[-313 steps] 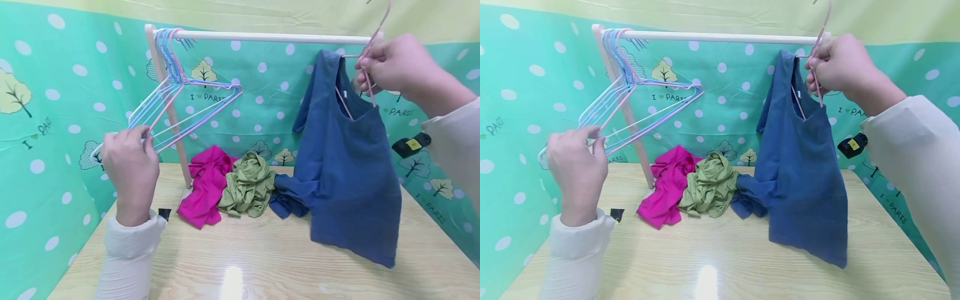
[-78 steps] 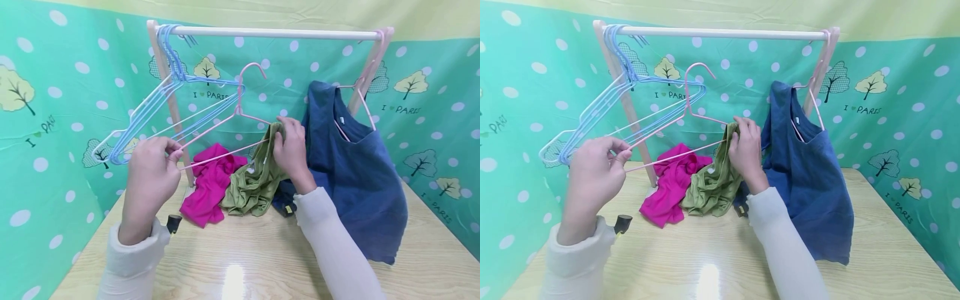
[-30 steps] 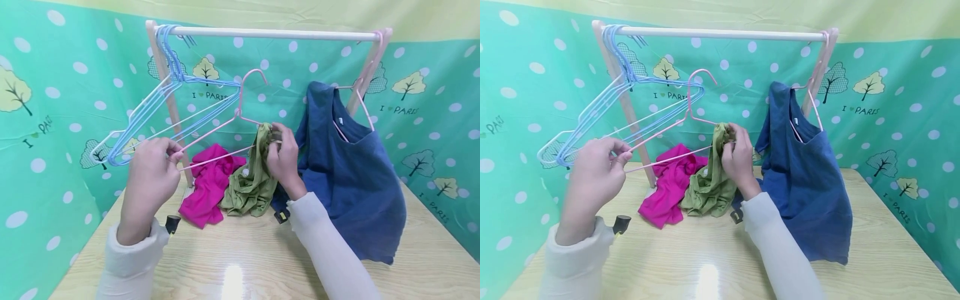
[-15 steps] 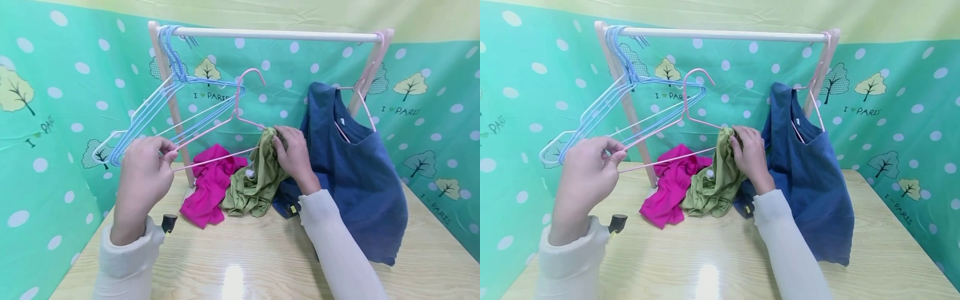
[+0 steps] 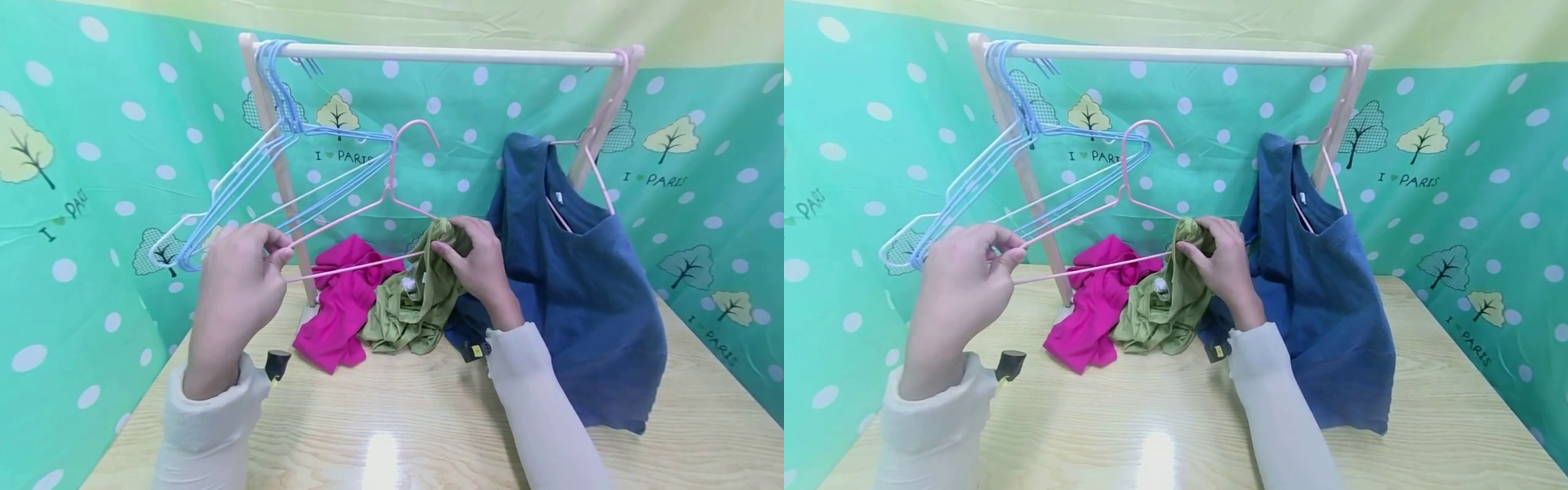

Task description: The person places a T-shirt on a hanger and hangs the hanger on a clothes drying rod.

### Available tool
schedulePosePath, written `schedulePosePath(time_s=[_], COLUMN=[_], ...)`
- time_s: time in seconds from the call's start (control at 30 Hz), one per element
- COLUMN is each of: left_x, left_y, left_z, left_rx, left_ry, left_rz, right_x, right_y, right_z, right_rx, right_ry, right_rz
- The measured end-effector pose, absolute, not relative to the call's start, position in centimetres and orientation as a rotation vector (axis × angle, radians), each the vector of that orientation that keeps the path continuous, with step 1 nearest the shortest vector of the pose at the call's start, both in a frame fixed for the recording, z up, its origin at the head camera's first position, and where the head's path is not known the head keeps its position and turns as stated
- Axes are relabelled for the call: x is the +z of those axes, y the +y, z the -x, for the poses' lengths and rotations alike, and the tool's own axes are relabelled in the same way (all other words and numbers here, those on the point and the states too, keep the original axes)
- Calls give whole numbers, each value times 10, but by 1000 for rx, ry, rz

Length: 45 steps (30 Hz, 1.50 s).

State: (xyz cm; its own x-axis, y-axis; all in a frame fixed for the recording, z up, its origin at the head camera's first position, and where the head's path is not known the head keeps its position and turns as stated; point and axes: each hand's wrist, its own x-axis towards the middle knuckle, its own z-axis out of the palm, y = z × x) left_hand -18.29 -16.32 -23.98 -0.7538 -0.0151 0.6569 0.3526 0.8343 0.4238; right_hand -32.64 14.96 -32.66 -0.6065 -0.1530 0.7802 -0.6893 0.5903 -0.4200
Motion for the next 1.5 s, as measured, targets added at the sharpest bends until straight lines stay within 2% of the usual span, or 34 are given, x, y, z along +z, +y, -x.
schedulePosePath(time_s=[0.47, 0.7, 1.13, 1.5], left_x=[-237, -234, -233, -239], left_y=[-173, -188, -190, -177], left_z=[182, 176, 175, 183], left_rx=[-814, -763, -732, -683], left_ry=[-2425, -2385, -2336, -2312], left_rz=[235, 190, 280, 431], right_x=[-321, -319, -316, -312], right_y=[160, 170, 177, 164], right_z=[325, 324, 320, 313], right_rx=[1004, 1026, 872, 871], right_ry=[-1844, -1905, -2073, -2077], right_rz=[-602, -547, -745, -760])
